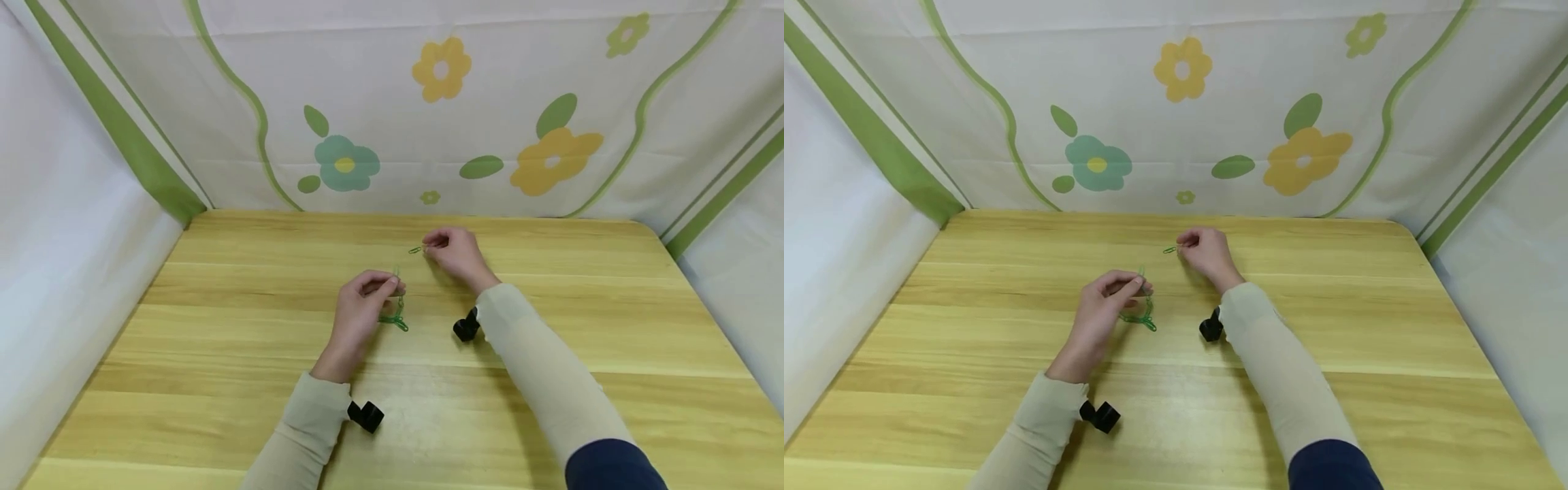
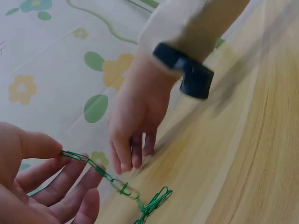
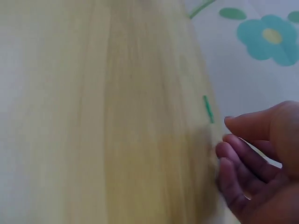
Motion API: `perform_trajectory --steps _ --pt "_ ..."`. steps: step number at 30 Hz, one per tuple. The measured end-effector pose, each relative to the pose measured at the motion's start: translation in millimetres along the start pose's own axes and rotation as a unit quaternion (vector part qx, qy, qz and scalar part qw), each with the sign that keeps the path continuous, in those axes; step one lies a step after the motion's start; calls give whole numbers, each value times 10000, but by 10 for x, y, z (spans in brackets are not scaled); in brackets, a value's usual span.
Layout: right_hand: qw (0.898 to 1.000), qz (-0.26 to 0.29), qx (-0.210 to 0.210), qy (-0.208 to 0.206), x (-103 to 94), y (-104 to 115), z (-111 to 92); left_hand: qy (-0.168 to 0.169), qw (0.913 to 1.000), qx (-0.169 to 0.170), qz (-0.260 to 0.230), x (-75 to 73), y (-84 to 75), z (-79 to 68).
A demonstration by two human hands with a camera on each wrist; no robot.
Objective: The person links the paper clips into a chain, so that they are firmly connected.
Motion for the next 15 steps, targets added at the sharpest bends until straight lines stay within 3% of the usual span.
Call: perform_trajectory --steps 9,15 --pt "9987 -421 164 -238 119 -54 119 -125 9997 -41 -186 -40 0 3" --pt "9975 -698 111 -52 163 -14 114 -124 9998 -82 -142 -56 1 24"
Point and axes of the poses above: each hand's wrist, its own z-axis towards the middle knuckle, its own x-axis out of the palm, y = z × x, the point moved 6 cm from there along z, towards the middle knuckle, and after that the axes turned 5 degrees about -x, right-handed, at the moved point
